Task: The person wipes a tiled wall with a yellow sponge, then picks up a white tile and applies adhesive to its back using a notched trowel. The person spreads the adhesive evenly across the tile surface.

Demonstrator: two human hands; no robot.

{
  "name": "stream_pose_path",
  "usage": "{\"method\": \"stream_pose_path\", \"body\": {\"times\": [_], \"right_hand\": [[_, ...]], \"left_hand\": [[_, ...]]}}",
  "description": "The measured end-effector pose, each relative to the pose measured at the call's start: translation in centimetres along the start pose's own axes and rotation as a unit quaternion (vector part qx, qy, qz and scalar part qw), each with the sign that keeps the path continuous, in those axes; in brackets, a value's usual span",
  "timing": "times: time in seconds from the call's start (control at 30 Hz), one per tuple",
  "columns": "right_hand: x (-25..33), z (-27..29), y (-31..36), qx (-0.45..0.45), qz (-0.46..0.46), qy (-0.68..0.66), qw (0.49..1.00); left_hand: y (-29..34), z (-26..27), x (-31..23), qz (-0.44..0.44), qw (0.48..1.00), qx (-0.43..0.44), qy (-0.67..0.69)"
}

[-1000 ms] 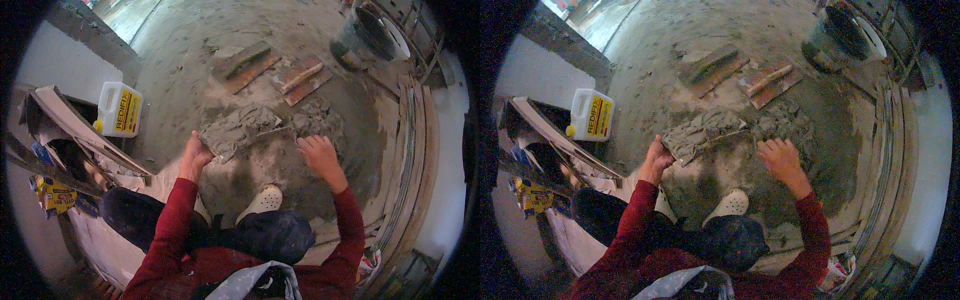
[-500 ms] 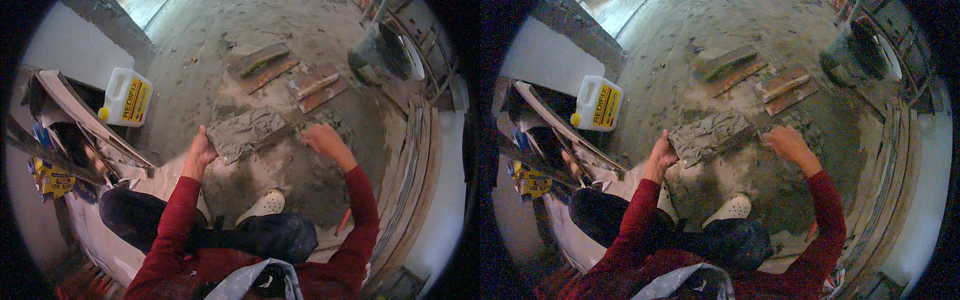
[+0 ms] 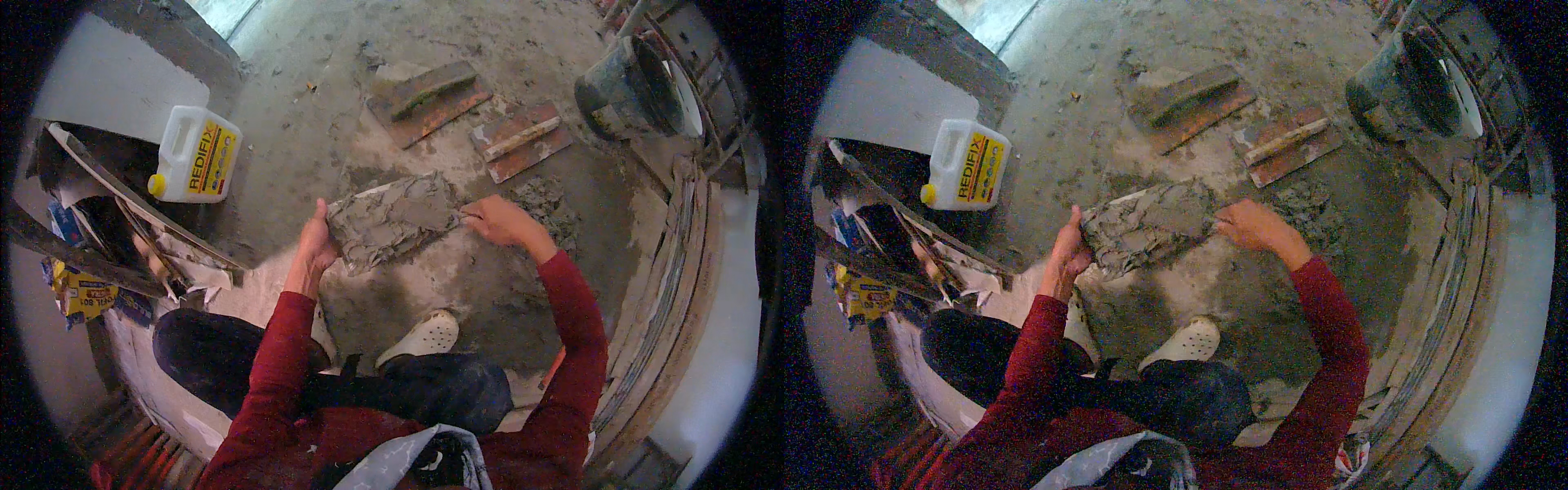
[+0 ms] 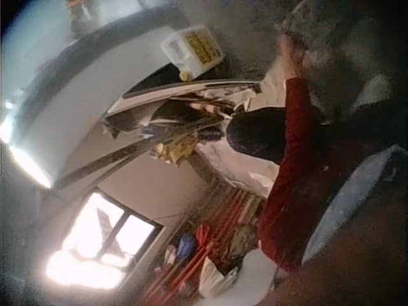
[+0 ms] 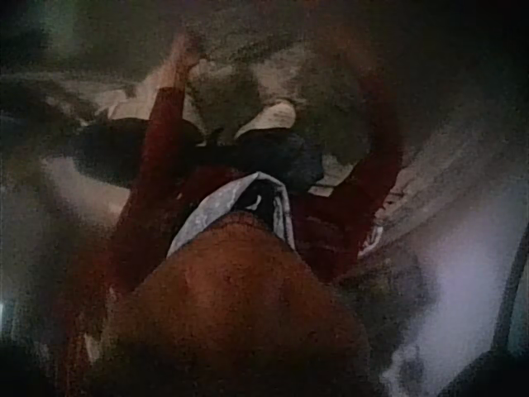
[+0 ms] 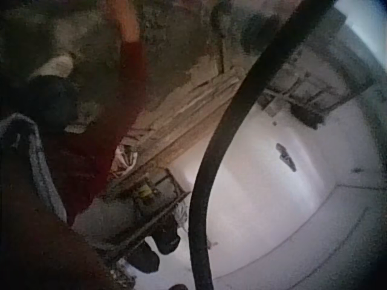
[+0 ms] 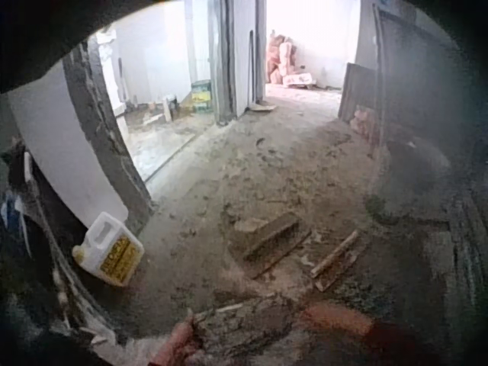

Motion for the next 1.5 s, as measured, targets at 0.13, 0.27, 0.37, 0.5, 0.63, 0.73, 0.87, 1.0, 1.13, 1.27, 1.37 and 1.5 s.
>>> {"method": "stream_pose_path", "body": {"times": [0.13,0.27,0.37,0.5,0.63,0.73,0.87,1.0,1.13,1.27,1.37,1.5], "right_hand": [[2.1,-0.7,1.8,-0.059,-0.026,0.12,0.991],[2.4,0.2,2.5,-0.208,0.101,0.247,0.941],[0.6,0.7,0.3,-0.265,0.177,0.236,0.918],[0.2,-1.6,-1.2,-0.056,0.096,-0.036,0.993],[2.1,-3.0,2.1,0.088,-0.123,-0.472,0.869],[2.2,-4.0,4.0,0.013,-0.164,-0.543,0.823],[3.4,-7.2,2.3,0.011,-0.173,-0.5,0.848],[5.3,-5.4,1.9,-0.112,-0.03,-0.231,0.966],[5.6,-2.7,3.8,-0.066,-0.097,0.057,0.991],[3.6,-4.8,5.8,-0.019,-0.166,0.043,0.985],[2.2,-5.4,7.3,-0.049,-0.196,0.062,0.977],[1.2,-5.0,9.8,-0.146,-0.268,-0.015,0.952]], "left_hand": [[-0.4,1.0,-0.1,-0.001,1.0,-0.001,0.004],[-0.2,0.9,-0.2,-0.005,1.0,-0.008,-0.012],[-0.5,0.9,0.0,-0.007,1.0,-0.002,-0.014],[-0.4,0.9,0.5,-0.007,1.0,-0.004,0.004],[0.4,1.6,0.3,-0.009,1.0,-0.025,0.001],[0.3,1.9,0.2,-0.017,0.999,-0.033,-0.01],[0.3,0.5,0.4,-0.007,1.0,-0.004,-0.02],[-0.4,1.2,0.4,-0.005,1.0,-0.001,-0.016],[-0.5,2.3,0.4,-0.015,1.0,0.011,-0.011],[-0.1,1.2,0.4,-0.013,1.0,0.015,-0.005],[-0.2,1.1,0.4,-0.003,1.0,-0.019,-0.011],[-1.0,3.1,0.2,-0.021,0.999,-0.001,-0.03]]}}
Point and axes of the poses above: each hand's wrist, its own y-axis away from the middle knuckle, its own z-axis out of the back of the hand, x = y × z, the point moved 6 cm from there along -y, towards the middle knuckle, and after that the axes turned 2 degrees about -y, right-handed, at the moved point
